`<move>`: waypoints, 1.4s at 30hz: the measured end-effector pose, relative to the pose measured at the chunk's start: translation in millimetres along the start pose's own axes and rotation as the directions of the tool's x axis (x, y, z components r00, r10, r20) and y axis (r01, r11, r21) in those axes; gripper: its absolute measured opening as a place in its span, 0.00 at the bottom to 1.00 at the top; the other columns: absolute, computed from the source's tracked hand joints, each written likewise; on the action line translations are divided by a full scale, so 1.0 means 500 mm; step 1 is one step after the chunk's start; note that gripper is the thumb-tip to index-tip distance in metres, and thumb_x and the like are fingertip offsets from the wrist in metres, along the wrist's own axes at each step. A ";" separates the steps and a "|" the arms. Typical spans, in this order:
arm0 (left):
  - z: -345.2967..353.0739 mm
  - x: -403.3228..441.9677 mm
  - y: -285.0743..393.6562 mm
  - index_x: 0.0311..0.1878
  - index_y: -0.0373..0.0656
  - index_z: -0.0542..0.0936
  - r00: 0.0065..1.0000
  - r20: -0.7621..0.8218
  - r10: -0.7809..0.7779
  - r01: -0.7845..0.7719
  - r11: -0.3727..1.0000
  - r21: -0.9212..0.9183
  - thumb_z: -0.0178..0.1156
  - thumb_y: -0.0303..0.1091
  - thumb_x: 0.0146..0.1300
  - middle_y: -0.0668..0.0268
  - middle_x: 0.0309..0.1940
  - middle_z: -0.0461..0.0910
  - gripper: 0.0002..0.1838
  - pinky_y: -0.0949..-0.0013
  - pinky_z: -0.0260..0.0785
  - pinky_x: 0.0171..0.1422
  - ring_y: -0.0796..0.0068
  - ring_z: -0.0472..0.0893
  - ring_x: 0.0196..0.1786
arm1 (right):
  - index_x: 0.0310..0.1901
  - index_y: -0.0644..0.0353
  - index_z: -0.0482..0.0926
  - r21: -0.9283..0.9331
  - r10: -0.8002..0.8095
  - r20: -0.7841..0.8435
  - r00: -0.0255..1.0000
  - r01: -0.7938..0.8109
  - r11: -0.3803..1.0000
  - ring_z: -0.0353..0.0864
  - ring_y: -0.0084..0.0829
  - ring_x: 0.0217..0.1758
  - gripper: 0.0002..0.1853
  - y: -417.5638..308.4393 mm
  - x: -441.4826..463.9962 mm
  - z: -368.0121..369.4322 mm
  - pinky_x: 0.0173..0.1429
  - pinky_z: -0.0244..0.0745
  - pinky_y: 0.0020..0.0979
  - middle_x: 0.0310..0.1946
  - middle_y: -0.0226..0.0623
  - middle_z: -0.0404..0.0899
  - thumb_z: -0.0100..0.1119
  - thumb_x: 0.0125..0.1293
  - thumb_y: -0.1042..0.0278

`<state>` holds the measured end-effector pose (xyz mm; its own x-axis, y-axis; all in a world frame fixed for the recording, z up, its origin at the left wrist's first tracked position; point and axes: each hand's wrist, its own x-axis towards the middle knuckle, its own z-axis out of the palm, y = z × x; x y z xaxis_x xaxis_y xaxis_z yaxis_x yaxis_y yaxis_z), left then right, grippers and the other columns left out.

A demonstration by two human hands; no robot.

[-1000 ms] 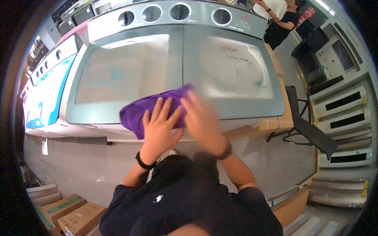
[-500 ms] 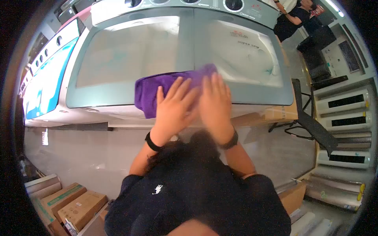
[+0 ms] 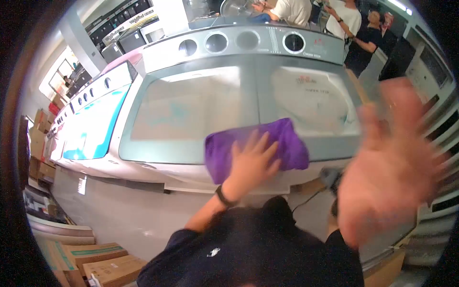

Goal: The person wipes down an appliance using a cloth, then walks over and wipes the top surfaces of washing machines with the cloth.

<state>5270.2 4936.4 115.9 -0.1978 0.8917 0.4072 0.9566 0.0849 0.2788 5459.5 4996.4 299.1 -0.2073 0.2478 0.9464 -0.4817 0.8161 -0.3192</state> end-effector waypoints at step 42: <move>0.013 0.004 0.005 0.61 0.52 0.80 0.988 -0.110 0.111 -0.127 0.982 -0.143 0.64 0.51 0.63 0.57 0.69 0.72 0.25 0.33 0.63 0.68 0.52 0.66 0.76 | 0.65 0.65 0.68 0.066 -0.509 0.030 0.860 0.507 0.860 0.67 0.56 0.68 0.23 0.098 0.213 -0.019 0.73 0.57 0.64 0.67 0.58 0.68 0.49 0.71 0.66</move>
<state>5273.7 4941.3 111.8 -0.1124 0.8413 0.5287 0.9333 -0.0933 0.3468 5421.8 5067.9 384.8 0.0417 -0.2182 0.9750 -0.5753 0.7926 0.2020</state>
